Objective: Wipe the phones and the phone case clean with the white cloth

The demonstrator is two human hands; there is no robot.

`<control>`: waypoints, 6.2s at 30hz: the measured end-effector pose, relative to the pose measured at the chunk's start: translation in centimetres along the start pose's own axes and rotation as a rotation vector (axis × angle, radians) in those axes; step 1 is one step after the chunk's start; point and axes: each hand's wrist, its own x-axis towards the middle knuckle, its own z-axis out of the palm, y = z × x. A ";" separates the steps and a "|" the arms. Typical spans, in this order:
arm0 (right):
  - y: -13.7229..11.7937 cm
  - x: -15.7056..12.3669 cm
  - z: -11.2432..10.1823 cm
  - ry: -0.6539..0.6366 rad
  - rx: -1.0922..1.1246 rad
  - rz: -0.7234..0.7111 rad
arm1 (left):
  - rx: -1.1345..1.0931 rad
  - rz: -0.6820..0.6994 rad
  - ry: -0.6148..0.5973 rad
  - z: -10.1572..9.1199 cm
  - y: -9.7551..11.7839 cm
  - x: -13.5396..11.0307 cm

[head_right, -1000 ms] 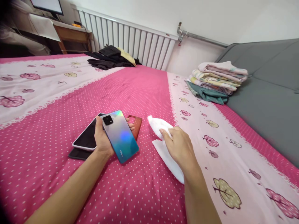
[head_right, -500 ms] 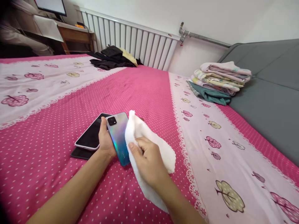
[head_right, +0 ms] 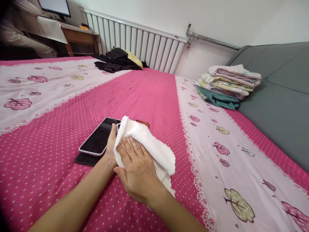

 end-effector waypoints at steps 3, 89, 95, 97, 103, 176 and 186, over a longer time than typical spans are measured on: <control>0.2 0.0 0.4 0.006 -0.030 0.016 | -0.059 0.019 -0.016 0.7 -0.8 -0.2; 6.4 -0.7 -5.4 0.353 -0.363 0.833 | 0.119 -0.372 -0.310 1.7 -3.7 -0.9; 6.0 -1.2 -6.6 0.461 -0.244 0.739 | 0.103 -0.384 -0.383 1.8 -3.5 -0.9; 5.7 -1.2 -6.6 0.497 -0.195 0.741 | 0.087 -0.404 -0.389 1.7 -3.4 -0.9; 5.2 -1.3 -6.4 0.560 -0.131 0.696 | 0.085 -0.414 -0.374 1.5 -3.3 -0.7; 16.0 -6.6 -6.5 -0.271 -0.103 0.954 | 0.279 -0.130 -0.139 1.3 -3.1 -0.4; 11.7 -3.7 -8.4 0.606 0.466 0.731 | 0.259 -0.138 -0.144 1.5 -3.2 -0.5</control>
